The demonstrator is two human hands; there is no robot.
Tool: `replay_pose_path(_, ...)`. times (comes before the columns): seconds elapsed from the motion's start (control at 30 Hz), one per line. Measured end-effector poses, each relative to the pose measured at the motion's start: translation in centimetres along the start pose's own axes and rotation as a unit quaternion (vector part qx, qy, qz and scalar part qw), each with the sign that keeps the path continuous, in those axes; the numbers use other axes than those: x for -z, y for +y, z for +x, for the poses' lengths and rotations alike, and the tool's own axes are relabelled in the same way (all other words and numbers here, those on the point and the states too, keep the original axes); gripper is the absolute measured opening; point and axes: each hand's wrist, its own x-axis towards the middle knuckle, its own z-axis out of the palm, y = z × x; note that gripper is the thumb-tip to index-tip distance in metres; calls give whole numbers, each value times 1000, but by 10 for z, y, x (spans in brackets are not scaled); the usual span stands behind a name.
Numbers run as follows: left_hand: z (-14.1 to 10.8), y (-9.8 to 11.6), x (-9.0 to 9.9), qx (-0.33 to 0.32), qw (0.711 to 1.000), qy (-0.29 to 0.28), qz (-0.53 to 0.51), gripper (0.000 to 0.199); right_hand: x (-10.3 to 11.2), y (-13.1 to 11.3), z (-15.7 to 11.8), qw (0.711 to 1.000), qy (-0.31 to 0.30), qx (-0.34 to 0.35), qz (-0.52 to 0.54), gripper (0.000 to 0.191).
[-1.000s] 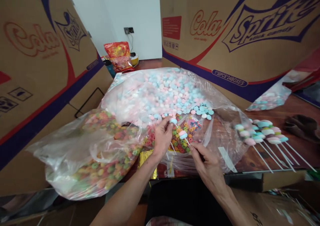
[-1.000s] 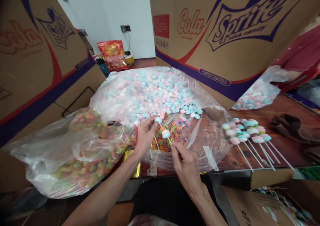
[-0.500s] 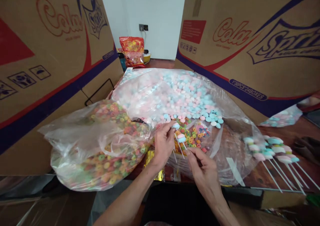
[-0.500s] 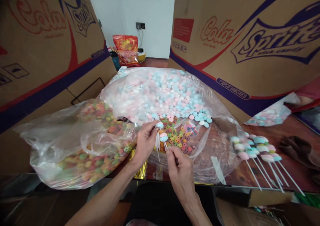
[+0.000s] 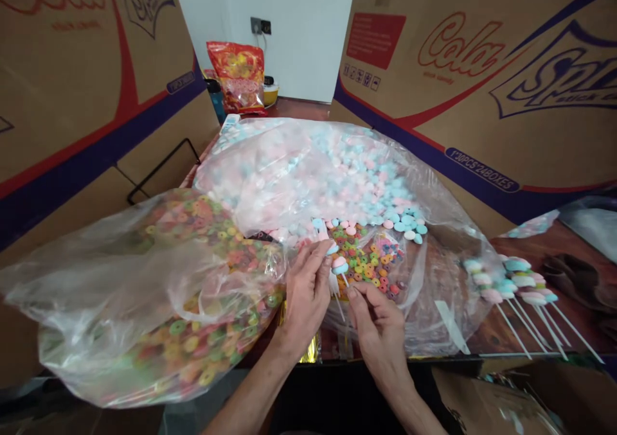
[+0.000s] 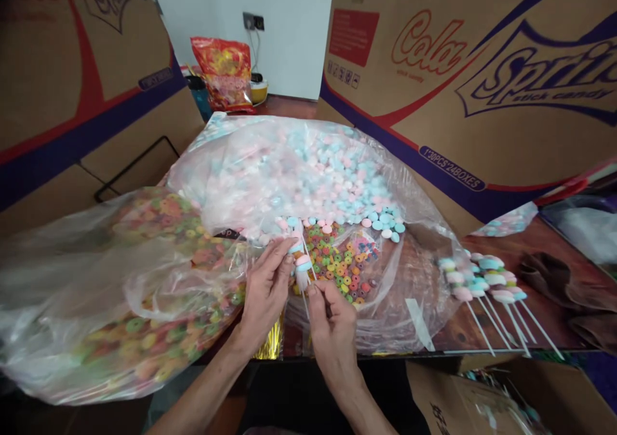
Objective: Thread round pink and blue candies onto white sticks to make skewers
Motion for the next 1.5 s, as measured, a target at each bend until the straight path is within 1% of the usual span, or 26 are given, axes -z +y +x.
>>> replay_pose_path(0.13, 1, -3, 0, 30, 999, -16, -35, 33, -10, 1, 7, 1000, -16, 0, -3, 27)
replay_pose_path(0.2, 4, -4, 3, 67, 995, -19, -73, 34, -14, 0, 12, 1000, -20, -2, 8, 27)
replay_pose_path(0.27, 6, -4, 7, 108, 985, -17, -131, 40, -14, -1, 17, 1000, -23, -2, 14, 26)
replay_pose_path(0.37, 10, -4, 12, 137, 967, 13, -214, 54, -8, -1, 23, 999, -27, 17, 17, 25)
replay_pose_path(0.43, 12, -4, 13, 136, 964, 46, -226, 53, -3, 3, 26, 999, -20, 33, 17, 24)
replay_pose_path(0.53, 12, -2, 8, 125, 974, 68, -177, 40, 7, 12, 29, 999, -9, 48, -6, 23)
replay_pose_path(0.6, 12, 1, 3, 111, 982, 60, -142, 33, 15, 18, 30, 998, 2, 57, -30, 23)
replay_pose_path(0.7, 17, 5, -7, 86, 990, 41, -106, 26, 35, 28, 29, 995, 48, 60, -58, 25)
replay_pose_path(0.77, 25, 7, -15, 68, 995, 5, -67, 23, 54, 35, 29, 993, 79, 53, -69, 25)
replay_pose_path(0.87, 45, 8, -30, 15, 995, -88, 46, 21, 85, 48, 28, 986, 127, 45, -101, 25)
replay_pose_path(0.9, 53, 8, -36, -11, 988, -116, 100, 22, 95, 52, 28, 982, 144, 47, -116, 24)
replay_pose_path(0.97, 68, 7, -49, -59, 963, -154, 214, 25, 110, 61, 27, 974, 167, 53, -143, 23)
replay_pose_path(1.03, 81, 6, -63, -87, 929, -187, 306, 29, 120, 68, 25, 972, 168, 48, -158, 24)
replay_pose_path(1.1, 90, 2, -78, -101, 899, -221, 364, 31, 124, 75, 24, 975, 156, 21, -159, 26)
replay_pose_path(1.23, 100, -5, -104, -118, 853, -276, 427, 34, 125, 79, 24, 977, 151, -30, -144, 29)
replay_pose_path(1.33, 105, -10, -116, -116, 824, -300, 467, 35, 125, 78, 24, 977, 145, -47, -148, 30)
replay_pose_path(1.43, 111, -14, -121, -110, 811, -312, 483, 34, 125, 77, 23, 977, 138, -48, -155, 29)
replay_pose_path(1.5, 114, -15, -121, -106, 812, -315, 480, 33, 125, 77, 22, 977, 138, -48, -155, 29)
